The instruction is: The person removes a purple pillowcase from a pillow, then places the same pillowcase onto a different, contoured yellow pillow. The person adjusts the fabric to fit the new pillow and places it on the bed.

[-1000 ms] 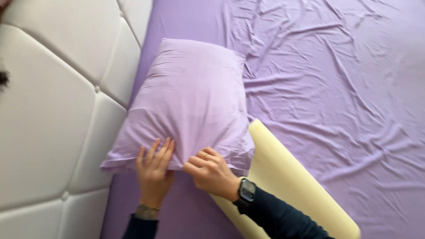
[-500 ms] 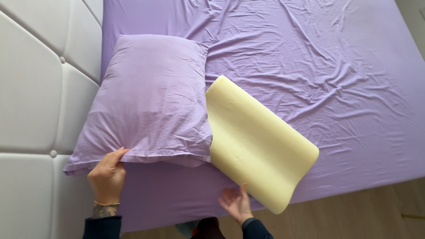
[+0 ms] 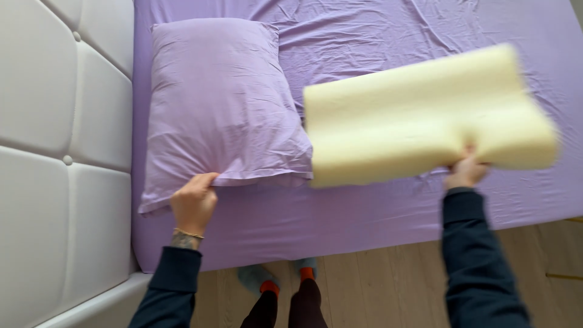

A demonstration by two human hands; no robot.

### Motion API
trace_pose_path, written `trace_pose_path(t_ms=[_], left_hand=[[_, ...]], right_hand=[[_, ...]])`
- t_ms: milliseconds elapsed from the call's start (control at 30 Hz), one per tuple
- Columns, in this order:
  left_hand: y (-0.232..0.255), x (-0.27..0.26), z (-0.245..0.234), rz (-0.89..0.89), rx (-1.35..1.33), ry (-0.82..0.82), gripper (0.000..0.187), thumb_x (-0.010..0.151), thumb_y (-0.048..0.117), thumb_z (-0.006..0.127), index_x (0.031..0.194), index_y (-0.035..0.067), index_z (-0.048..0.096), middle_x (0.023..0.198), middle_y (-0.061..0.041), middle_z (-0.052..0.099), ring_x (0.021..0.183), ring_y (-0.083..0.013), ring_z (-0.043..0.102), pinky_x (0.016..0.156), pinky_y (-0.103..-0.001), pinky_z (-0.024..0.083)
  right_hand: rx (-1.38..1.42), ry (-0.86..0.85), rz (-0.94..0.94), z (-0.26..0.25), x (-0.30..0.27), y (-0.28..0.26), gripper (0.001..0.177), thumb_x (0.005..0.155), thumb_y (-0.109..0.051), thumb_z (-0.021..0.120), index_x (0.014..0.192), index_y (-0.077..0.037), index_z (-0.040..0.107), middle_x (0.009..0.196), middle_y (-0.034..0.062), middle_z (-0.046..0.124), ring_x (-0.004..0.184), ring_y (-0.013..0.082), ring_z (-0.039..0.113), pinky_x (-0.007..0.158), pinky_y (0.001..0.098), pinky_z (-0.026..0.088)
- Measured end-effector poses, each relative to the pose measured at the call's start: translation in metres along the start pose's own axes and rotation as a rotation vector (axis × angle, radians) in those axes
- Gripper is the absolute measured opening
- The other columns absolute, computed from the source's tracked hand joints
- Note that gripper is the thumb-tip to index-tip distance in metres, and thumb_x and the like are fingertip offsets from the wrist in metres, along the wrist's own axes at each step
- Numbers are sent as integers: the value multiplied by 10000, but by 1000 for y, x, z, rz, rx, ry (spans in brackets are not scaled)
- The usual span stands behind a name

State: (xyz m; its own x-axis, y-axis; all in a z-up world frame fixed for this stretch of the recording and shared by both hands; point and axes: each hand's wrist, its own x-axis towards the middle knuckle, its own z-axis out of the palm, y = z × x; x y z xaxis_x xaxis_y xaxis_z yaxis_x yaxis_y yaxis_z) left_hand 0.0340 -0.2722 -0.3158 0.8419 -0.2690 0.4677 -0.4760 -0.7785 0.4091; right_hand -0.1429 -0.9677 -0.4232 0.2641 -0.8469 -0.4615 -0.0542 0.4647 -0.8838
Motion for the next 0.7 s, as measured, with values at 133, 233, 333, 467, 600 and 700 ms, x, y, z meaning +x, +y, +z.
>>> trace_pose_path(t_ms=[133, 233, 333, 467, 600, 700], left_hand=[[51, 3, 30, 36, -44, -20, 245, 809, 5, 666, 979, 136, 783, 937, -24, 773, 738, -228, 728, 626, -341, 557], [89, 9, 55, -9, -82, -79, 229, 831, 10, 665, 968, 143, 789, 886, -2, 772, 712, -207, 730, 602, -328, 560], [117, 14, 80, 0, -90, -68, 153, 837, 72, 697, 947, 145, 776, 884, -1, 763, 752, -203, 731, 638, -332, 562], [126, 22, 98, -37, -98, -188, 99, 853, 120, 716, 890, 168, 793, 840, 7, 760, 759, -206, 728, 639, -349, 559], [118, 33, 99, -149, -287, -331, 103, 852, 151, 722, 838, 175, 821, 818, -11, 770, 716, -206, 729, 640, -355, 559], [103, 49, 85, -187, -317, -281, 83, 840, 200, 760, 875, 142, 806, 841, -41, 763, 713, -233, 719, 632, -362, 545]], right_hand=[[-261, -54, -78, -21, 42, -69, 765, 1053, -651, 477, 1627, -191, 266, 1652, 21, 332, 1458, 252, 314, 1093, 622, 237], [-445, -222, -93, -16, 50, -39, 734, 1115, -635, 435, 1663, -194, 224, 1684, -6, 303, 1485, 224, 283, 1093, 621, 197], [-693, -355, -358, 14, 21, 24, 600, 1073, -377, 597, 1490, -38, 331, 1405, 166, 455, 1297, 275, 441, 1055, 480, 388], [-708, -1053, -486, 79, -112, 84, 311, 1018, -192, 556, 1283, -62, 655, 1219, 45, 723, 1139, 162, 658, 993, 296, 508], [-823, -1324, -560, 135, -257, 95, 270, 985, -169, 664, 1231, -73, 720, 1218, 112, 740, 1117, 217, 708, 943, 323, 567], [-792, -1415, -874, 165, -302, 104, 366, 979, -131, 674, 1334, -47, 640, 1420, 177, 605, 1288, 329, 605, 1041, 398, 514]])
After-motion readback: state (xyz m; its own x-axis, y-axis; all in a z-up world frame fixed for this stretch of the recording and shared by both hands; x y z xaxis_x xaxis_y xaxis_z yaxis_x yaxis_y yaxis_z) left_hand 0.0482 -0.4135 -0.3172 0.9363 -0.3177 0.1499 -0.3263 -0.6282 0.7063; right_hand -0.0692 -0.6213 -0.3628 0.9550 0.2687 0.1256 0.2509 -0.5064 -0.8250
